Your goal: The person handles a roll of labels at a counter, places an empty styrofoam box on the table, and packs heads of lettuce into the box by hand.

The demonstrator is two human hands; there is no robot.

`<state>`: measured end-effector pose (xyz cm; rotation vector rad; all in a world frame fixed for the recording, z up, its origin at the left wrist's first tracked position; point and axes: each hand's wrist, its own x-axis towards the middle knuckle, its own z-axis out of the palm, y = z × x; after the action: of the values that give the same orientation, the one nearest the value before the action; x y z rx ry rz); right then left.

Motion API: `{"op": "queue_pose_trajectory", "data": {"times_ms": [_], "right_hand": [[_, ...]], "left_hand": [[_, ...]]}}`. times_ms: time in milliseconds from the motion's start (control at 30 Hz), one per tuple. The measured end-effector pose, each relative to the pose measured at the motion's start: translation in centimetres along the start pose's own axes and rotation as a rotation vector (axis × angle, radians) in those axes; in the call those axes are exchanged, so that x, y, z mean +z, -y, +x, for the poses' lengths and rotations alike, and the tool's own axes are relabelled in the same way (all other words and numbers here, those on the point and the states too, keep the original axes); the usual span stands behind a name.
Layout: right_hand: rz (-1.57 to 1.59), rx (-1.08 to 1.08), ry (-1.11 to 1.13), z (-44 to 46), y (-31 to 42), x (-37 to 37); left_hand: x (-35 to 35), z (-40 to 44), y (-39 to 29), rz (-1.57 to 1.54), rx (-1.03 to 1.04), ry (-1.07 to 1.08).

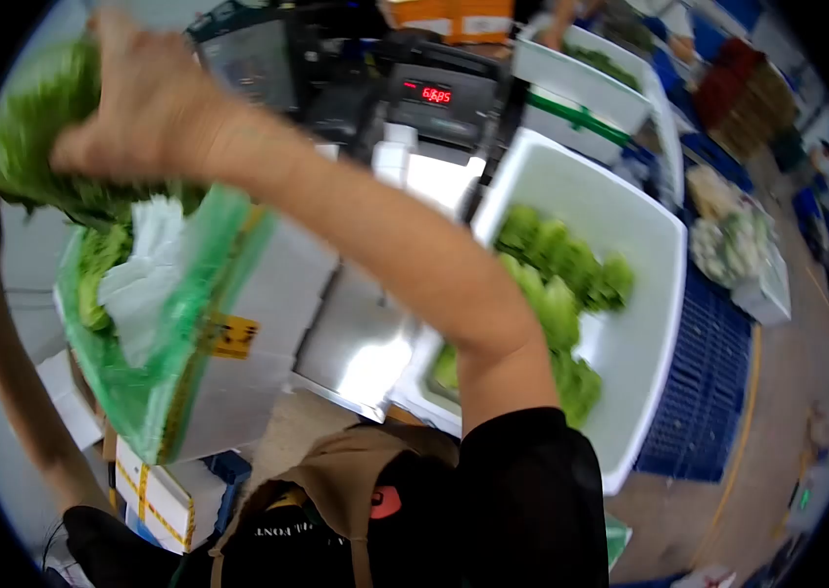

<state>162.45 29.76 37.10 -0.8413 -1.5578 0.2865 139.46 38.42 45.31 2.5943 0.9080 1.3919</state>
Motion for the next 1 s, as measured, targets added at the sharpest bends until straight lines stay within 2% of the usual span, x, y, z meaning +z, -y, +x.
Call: {"op": "queue_pose_trajectory", "data": {"times_ms": [67,167,267,367,400,467,500,533,567,600,633,667,700,767,867,967,1000], "right_hand": [[0.063,0.264,-0.126,-2.5,5.8,-7.0],[-0.064,0.284,-0.172,-8.2,5.1,-17.9],[-0.129,0.423,-0.305,-15.7,4.4,-26.1],[-0.215,0.703,-0.585,-24.5,4.1,-30.4],[-0.252,0.811,-0.654,-27.2,3.8,-31.1],[-0.342,1.036,-0.680,-33.3,1.7,-33.5],[-0.474,1.112,-0.730,-35.3,1.2,-33.2],[-0.576,1.204,-0.726,-37.7,0.1,-33.6],[-0.801,1.320,-0.661,-40.8,-2.2,-34.4],[-0.841,1.322,-0.669,-41.9,-2.8,-33.8],[-0.814,1.382,-0.679,-42.5,-3.0,-33.4],[-0.828,1.403,-0.675,-44.0,-4.3,-33.4],[-0.922,1.415,-0.528,-45.9,-5.7,-33.9],[-1.028,1.505,-0.455,-46.7,-7.7,-32.7],[-1.243,1.459,-0.363,-52.1,-12.6,-31.2],[-1.277,1.517,-0.351,-55.8,-15.9,-30.4],[-1.256,1.519,-0.358,-56.1,-16.1,-30.4]], "left_hand": [[3.4,2.5,-4.8,-0.034,0.185,0.218],[14.4,3.2,-9.8,-0.235,0.214,0.417],[27.4,2.7,-14.7,-0.393,0.178,0.677],[39.7,-1.0,-21.8,-0.379,0.060,1.026],[43.6,-3.8,-23.9,-0.471,-0.011,1.093],[51.0,-8.4,-27.0,-0.471,-0.041,1.365],[54.3,-11.3,-28.8,-0.426,-0.078,1.385],[57.0,-13.7,-29.7,-0.517,-0.100,1.495],[58.5,-16.0,-31.0,-0.460,-0.132,1.513],[62.7,-18.8,-31.4,-0.390,-0.123,1.564],[67.0,-21.8,-31.7,-0.419,-0.206,1.607],[65.6,-22.2,-32.8,-0.334,-0.225,1.619],[65.3,-22.9,-33.4,-0.306,-0.266,1.651],[65.1,-23.2,-34.4,-0.199,-0.299,1.676],[71.2,-28.4,-32.5,-0.127,-0.139,1.505],[70.1,-31.7,-32.6,-0.087,-0.218,1.379],[69.9,-32.4,-32.5,-0.066,-0.164,1.374]]}}
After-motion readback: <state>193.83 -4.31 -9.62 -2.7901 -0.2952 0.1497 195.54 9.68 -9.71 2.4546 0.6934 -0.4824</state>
